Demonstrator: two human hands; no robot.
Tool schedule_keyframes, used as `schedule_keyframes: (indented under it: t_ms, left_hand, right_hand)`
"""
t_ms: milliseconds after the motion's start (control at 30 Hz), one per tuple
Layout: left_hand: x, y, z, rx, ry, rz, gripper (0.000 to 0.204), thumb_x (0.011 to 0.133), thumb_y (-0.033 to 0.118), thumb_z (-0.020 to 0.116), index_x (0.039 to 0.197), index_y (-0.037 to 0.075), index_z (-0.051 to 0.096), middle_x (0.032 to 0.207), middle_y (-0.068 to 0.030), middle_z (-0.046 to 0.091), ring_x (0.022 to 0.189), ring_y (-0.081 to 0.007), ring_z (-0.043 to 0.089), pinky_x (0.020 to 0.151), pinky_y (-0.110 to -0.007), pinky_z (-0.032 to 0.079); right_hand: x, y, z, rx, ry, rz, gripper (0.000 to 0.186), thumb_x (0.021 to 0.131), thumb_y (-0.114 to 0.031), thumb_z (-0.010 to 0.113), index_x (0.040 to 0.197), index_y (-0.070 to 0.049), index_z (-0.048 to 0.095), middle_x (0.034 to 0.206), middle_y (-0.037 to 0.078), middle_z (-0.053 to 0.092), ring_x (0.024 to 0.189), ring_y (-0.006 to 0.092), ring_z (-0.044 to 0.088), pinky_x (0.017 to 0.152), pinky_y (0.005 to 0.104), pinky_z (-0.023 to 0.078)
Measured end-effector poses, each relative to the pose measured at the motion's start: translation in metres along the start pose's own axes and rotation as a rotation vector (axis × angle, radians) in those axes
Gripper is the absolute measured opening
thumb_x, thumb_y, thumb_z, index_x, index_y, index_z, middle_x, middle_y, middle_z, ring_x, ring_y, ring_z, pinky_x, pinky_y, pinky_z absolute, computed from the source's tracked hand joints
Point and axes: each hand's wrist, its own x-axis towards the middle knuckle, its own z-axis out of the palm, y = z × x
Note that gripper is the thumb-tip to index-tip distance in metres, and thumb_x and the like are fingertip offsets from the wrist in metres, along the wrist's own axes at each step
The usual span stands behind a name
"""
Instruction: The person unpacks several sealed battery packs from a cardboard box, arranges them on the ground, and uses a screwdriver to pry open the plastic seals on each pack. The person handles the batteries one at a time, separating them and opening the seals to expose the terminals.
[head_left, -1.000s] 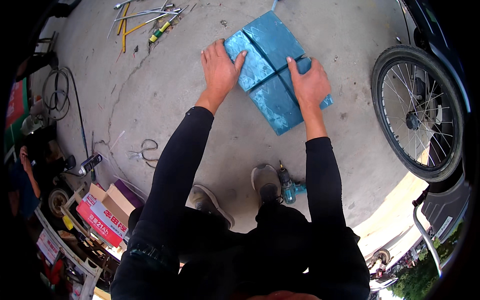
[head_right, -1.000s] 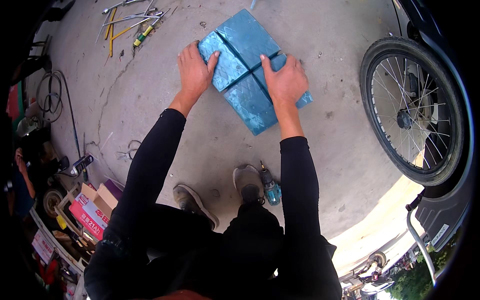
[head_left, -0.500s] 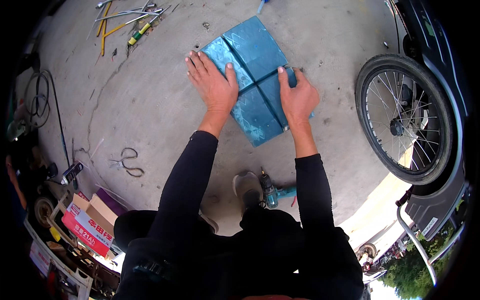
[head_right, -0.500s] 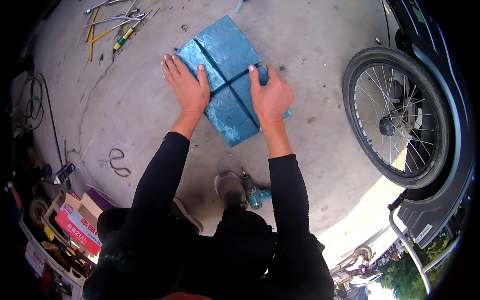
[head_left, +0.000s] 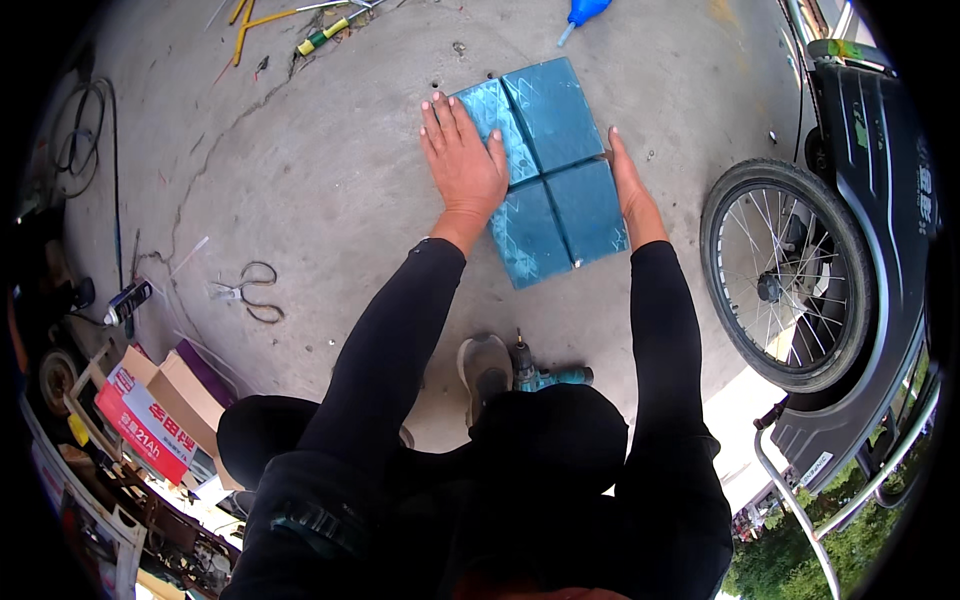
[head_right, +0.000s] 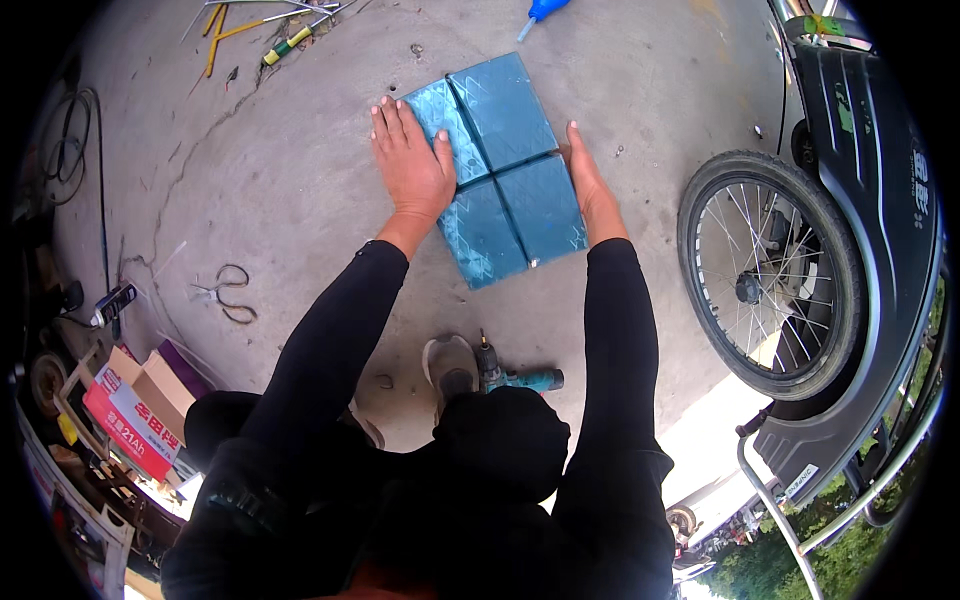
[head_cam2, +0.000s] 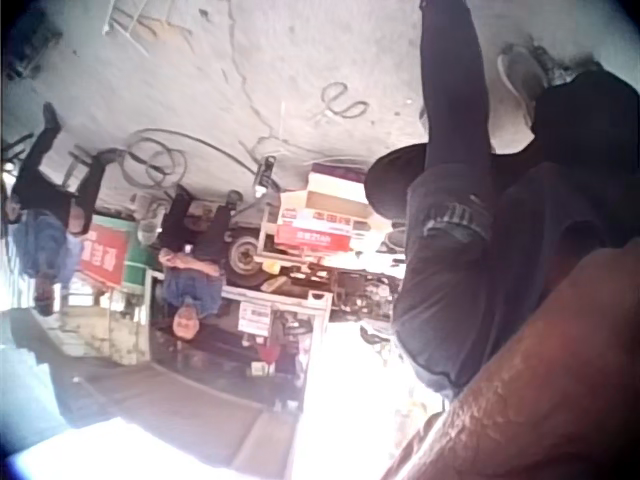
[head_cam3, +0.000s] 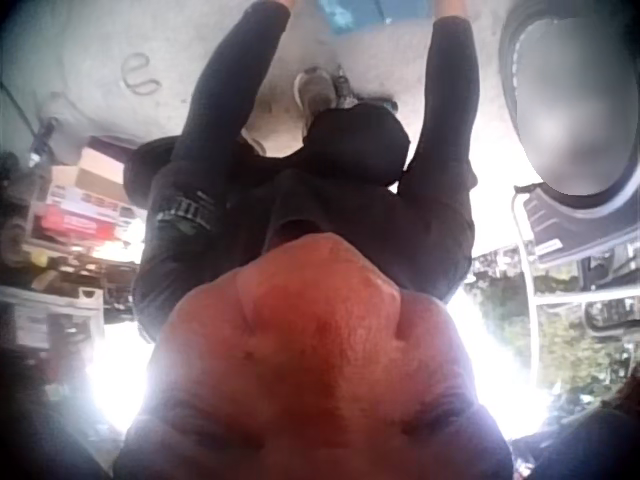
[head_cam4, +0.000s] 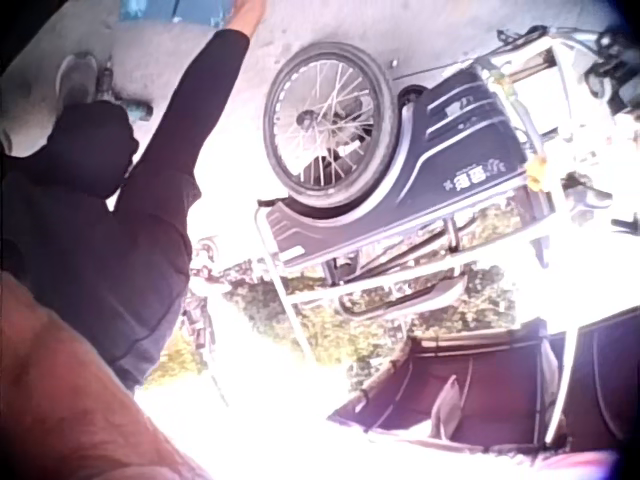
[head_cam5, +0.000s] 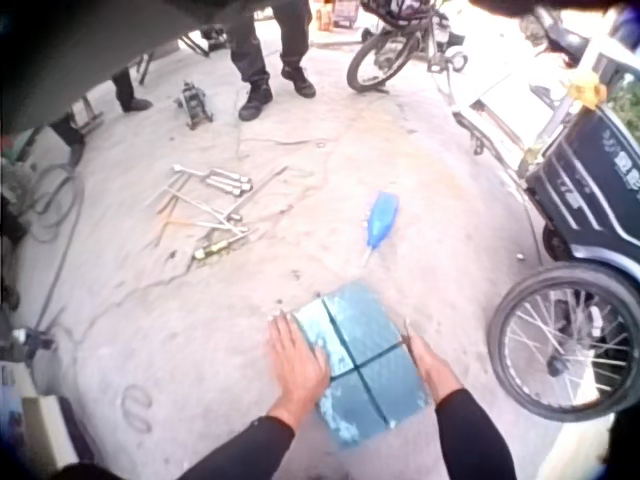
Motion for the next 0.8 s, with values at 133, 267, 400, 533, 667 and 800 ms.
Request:
schedule_keyframes:
  t_ms: [133, 267, 400, 533, 667, 800]
  left_hand:
    - [-0.002, -0.001, 0.002, -0.065, -0.003, -0.017, 0.070, 0.099, 0.033, 0.050, 0.151, -0.011, 0.030, 0.162, -0.0292, 0.023, 0.152, -0.0466, 0.017, 0.121, -0.059, 0.018]
    - [-0.004, -0.005, 0.002, -0.144, 0.031, -0.023, 0.070, 0.100, 0.033, 0.050, 0.152, -0.010, 0.029, 0.163, -0.0285, 0.023, 0.153, -0.0455, 0.016, 0.122, -0.059, 0.017]
    - [-0.011, -0.026, -0.004, -0.191, 0.056, -0.034, 0.068, 0.102, 0.035, 0.046, 0.154, -0.006, 0.029, 0.164, -0.0256, 0.022, 0.154, -0.0418, 0.015, 0.122, -0.060, 0.015]
    - [-0.025, -0.057, -0.021, -0.204, -0.020, -0.080, 0.068, 0.105, 0.041, 0.039, 0.155, -0.004, 0.028, 0.165, -0.0230, 0.023, 0.155, -0.0393, 0.016, 0.123, -0.058, 0.014]
    - [-0.039, -0.065, -0.074, -0.497, -0.051, -0.224, 0.072, 0.108, 0.047, 0.030, 0.157, -0.004, 0.024, 0.164, -0.0279, 0.021, 0.154, -0.0425, 0.016, 0.123, -0.057, 0.012]
    - [-0.073, -0.025, -0.119, -0.561, 0.038, -0.099, 0.075, 0.108, 0.050, 0.025, 0.156, -0.008, 0.023, 0.161, -0.0362, 0.018, 0.151, -0.0507, 0.016, 0.122, -0.060, 0.011]
  right_hand:
    - [0.004, -0.007, 0.011, -0.055, -0.110, -0.002, 0.088, 0.100, -0.070, 0.039, 0.155, -0.001, 0.038, 0.156, 0.018, 0.045, 0.138, 0.0325, 0.048, 0.112, 0.0424, 0.041]
    - [-0.005, -0.005, 0.008, -0.222, -0.058, -0.179, 0.089, 0.099, -0.070, 0.043, 0.155, -0.002, 0.038, 0.157, 0.018, 0.043, 0.136, 0.0316, 0.050, 0.110, 0.0415, 0.043]
    - [-0.038, -0.002, 0.029, -0.217, -0.021, -0.265, 0.086, 0.098, -0.069, 0.047, 0.150, -0.001, 0.047, 0.150, 0.019, 0.051, 0.129, 0.0312, 0.056, 0.106, 0.0413, 0.046]
    - [-0.064, 0.013, 0.061, -0.760, 0.472, -0.372, 0.094, 0.091, -0.079, 0.040, 0.123, 0.004, 0.069, 0.124, 0.028, 0.067, 0.120, 0.0408, 0.062, 0.103, 0.0444, 0.046]
    - [-0.123, 0.030, 0.137, -1.045, 0.690, -0.547, 0.088, 0.093, -0.074, 0.038, 0.111, 0.005, 0.072, 0.110, 0.031, 0.070, 0.111, 0.0453, 0.066, 0.097, 0.0512, 0.050]
    - [-0.134, 0.057, 0.169, -1.091, 0.600, -0.749, 0.079, 0.097, -0.068, 0.038, 0.106, 0.004, 0.068, 0.104, 0.030, 0.071, 0.103, 0.0463, 0.068, 0.089, 0.0534, 0.052]
